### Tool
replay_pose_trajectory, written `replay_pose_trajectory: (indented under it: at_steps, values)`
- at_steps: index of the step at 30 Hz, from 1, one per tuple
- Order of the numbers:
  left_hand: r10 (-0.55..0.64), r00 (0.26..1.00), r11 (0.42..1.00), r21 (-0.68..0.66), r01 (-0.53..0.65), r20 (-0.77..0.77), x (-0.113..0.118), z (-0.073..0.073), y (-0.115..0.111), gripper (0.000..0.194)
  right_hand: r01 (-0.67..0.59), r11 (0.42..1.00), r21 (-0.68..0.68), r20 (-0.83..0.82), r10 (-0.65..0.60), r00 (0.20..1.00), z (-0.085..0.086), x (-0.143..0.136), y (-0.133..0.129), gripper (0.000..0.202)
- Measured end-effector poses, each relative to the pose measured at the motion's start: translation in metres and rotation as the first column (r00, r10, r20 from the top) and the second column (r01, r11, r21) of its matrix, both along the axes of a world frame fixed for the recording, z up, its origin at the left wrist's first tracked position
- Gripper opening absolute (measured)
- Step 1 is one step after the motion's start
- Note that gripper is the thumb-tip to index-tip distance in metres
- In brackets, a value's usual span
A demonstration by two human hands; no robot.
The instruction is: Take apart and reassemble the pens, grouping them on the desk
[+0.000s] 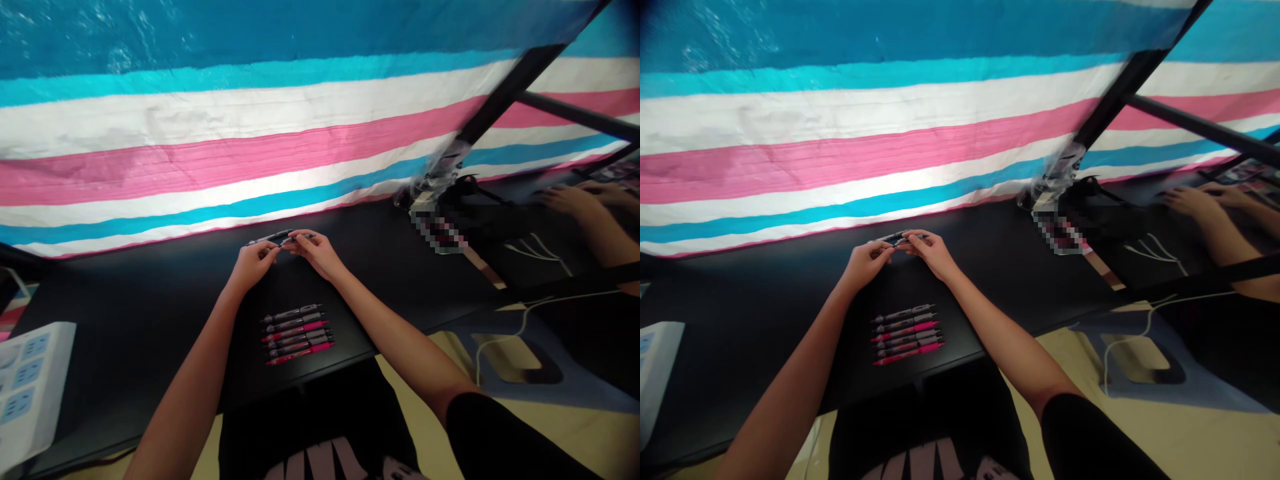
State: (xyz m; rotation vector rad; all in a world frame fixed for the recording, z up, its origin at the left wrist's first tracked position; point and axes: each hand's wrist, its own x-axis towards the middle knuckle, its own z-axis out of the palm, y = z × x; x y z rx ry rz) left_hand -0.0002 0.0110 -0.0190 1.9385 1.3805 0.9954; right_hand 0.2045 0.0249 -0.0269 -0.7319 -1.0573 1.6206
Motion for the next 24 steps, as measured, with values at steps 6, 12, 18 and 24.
replay_pose_trajectory:
  at_steps: [6,12,18,24]
  values:
    - [-0.024,0.998,1.000,-0.022,0.023,-0.059,0.0001,0.0052,-0.0010,0.033,-0.014,0.999,0.032,0.063,0.012,0.998,0.0031,0.0004,-0.0015,0.034]
    - [-0.045,0.997,0.999,-0.034,0.043,-0.057,0.0009,0.0061,-0.0016,0.034,-0.085,0.996,-0.027,-0.045,0.084,0.995,0.0038,0.0033,0.0009,0.038]
    - [-0.037,0.998,0.998,-0.058,0.034,-0.060,0.0011,0.0036,-0.0025,0.033,-0.120,0.992,-0.032,-0.031,0.119,0.992,0.0044,0.0028,-0.0001,0.037]
    - [-0.005,0.997,1.000,-0.026,0.003,-0.078,-0.0037,-0.0023,0.0011,0.031,-0.025,0.999,0.022,0.027,0.025,0.999,0.0038,0.0001,-0.0007,0.032]
